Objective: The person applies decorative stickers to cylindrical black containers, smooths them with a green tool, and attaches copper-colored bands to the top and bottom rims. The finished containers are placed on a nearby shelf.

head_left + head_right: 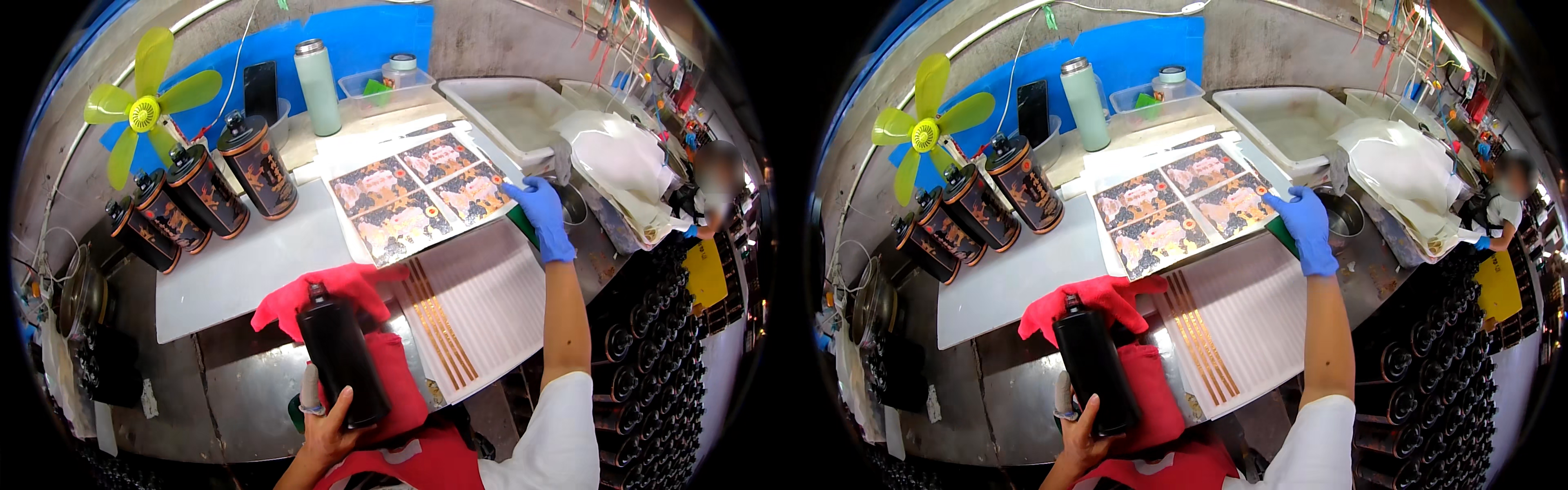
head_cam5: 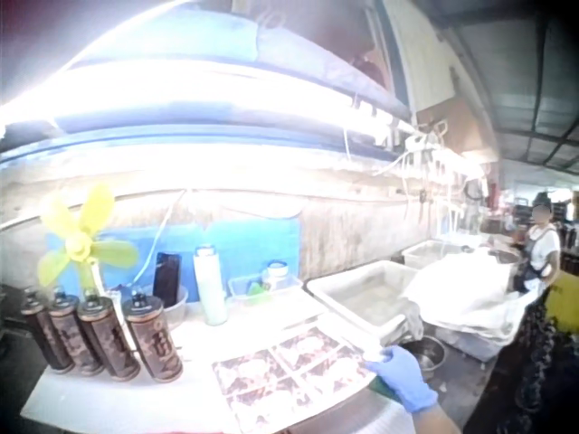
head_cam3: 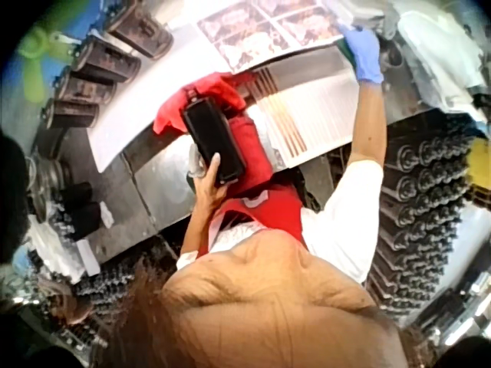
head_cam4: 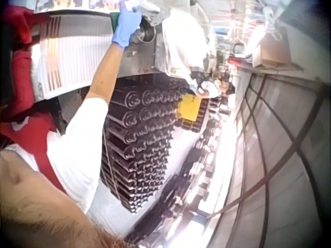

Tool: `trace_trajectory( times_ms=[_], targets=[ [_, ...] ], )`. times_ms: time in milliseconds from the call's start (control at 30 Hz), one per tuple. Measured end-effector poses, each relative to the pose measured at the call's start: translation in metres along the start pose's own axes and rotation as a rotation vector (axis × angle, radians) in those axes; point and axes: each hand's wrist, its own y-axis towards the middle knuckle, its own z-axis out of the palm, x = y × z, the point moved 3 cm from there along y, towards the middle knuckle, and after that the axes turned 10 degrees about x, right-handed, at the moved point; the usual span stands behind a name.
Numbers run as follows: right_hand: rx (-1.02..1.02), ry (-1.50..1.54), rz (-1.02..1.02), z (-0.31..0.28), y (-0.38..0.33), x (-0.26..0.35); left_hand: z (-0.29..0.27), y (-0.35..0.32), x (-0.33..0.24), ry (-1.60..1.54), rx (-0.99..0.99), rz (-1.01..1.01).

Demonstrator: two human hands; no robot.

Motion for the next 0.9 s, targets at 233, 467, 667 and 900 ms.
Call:
trace_trajectory(
  times_ms=[233, 467, 667, 900],
  targets=[
    [0.423, -0.113, 0.162, -0.002, 0.023, 0.006, -0.006, 0.008, -0.004, 0.045, -0.011, 0.063],
    [0.368, -0.046, 0.119, 0.003, 0.028, 0.010, -0.011, 0.009, -0.003, 0.068, -0.020, 0.071],
    [0.223, -0.396, 0.031, 0.004, 0.036, 0.001, -0.010, 0.010, -0.001, 0.056, -0.030, 0.080],
    [0.140, -0.406, -0.042, 0.010, 0.032, 0.003, -0.013, 0.009, -0.001, 0.060, -0.009, 0.068]
  ],
)
